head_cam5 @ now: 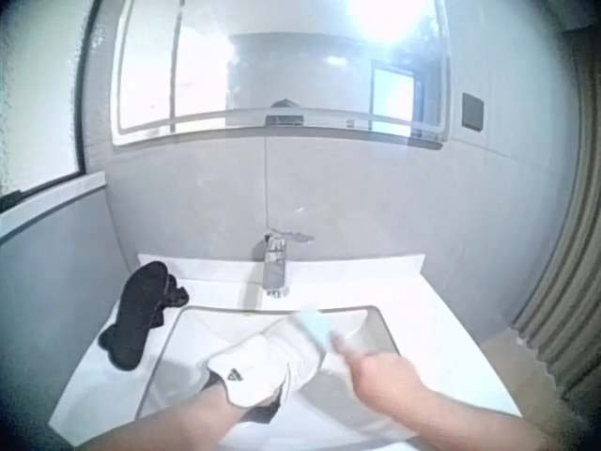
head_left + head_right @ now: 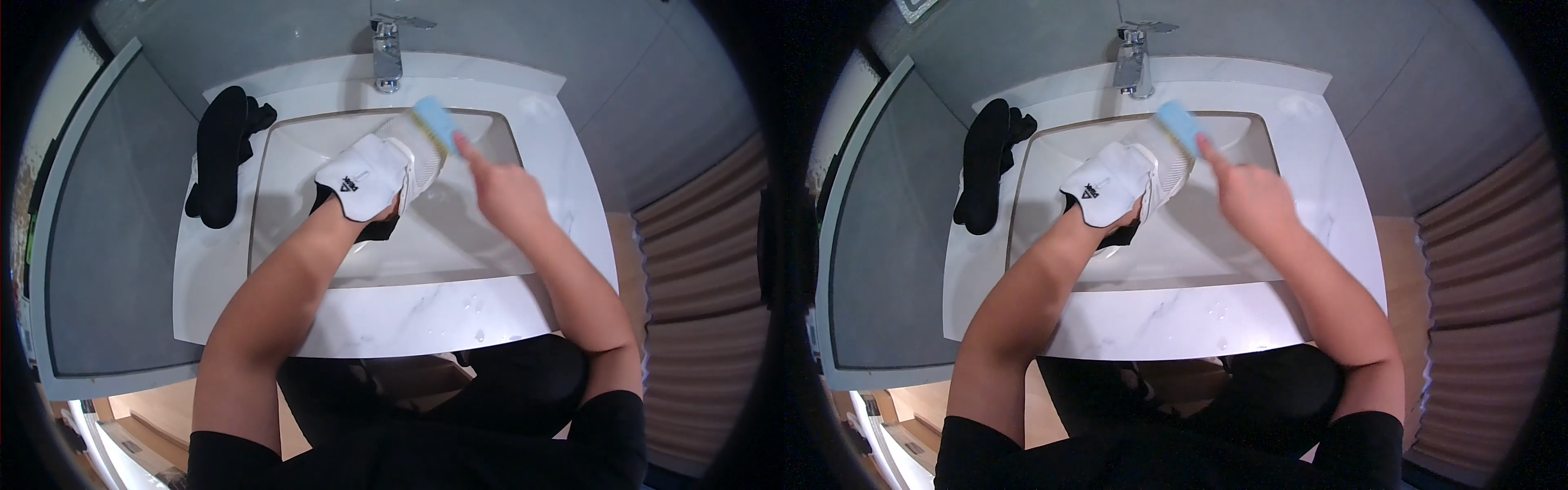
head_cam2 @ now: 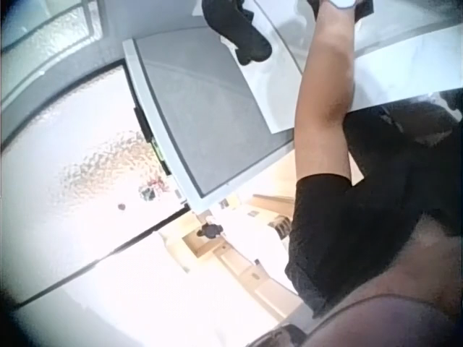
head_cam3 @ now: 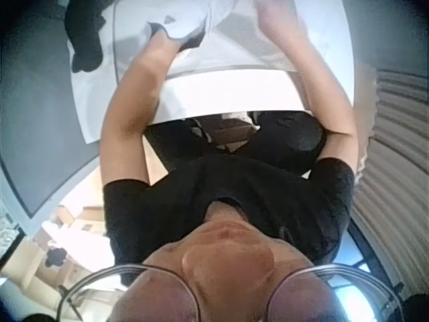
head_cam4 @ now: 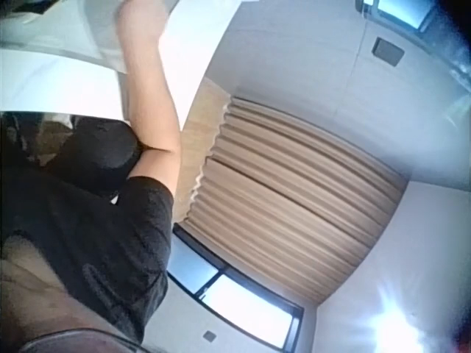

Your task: The person cleans a shoe over a sink with a brush, scrubbing the shoe's exterior, interior, and bottom sole.

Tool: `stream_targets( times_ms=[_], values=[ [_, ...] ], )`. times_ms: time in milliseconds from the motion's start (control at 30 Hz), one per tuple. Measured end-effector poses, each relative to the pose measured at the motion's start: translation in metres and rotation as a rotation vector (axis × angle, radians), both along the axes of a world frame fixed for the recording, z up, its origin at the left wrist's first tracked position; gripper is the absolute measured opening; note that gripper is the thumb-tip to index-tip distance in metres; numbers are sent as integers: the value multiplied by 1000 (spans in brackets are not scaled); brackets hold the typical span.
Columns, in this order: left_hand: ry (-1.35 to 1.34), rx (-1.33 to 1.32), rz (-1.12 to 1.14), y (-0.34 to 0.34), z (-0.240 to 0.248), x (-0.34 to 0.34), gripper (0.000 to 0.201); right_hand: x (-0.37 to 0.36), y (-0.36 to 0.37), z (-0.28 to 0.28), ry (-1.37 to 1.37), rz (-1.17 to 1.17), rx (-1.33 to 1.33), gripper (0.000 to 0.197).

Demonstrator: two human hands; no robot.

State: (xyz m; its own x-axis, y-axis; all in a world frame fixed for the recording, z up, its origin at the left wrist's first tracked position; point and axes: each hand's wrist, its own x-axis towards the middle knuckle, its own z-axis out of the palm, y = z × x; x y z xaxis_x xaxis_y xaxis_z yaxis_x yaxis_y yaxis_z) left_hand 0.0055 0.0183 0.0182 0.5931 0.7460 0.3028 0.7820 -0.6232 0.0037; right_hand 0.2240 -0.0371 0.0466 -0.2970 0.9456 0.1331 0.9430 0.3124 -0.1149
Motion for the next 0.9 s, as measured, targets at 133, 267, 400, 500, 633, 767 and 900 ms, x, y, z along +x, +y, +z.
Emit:
stream_targets(
  times_ms=[133,267,400,500,633,767,900],
  values=[
    [104,-56,90,-1,4,2,16,1,-11,-22,26,20,35,65],
    [-52,25,-13,4,-7,-6,16,11,0,-5,43,-24,14,69],
    [-93,130,-73,9,-17,-12,15,-3,-19,-22,35,178,26,70],
    [-129,196,-132,8,-17,-10,14,7,1,-13,58,-1,47,68],
    [-268,258,-189,-4,0,2,12,-6,-18,-15,-12,84,-56,69],
    [8,18,-34,4,-13,0,16,0,-6,-10,-93,-7,-45,66],
    [-257,159,-78,3,-21,5,22,5,2,3,36,-15,-25,62]
  ],
)
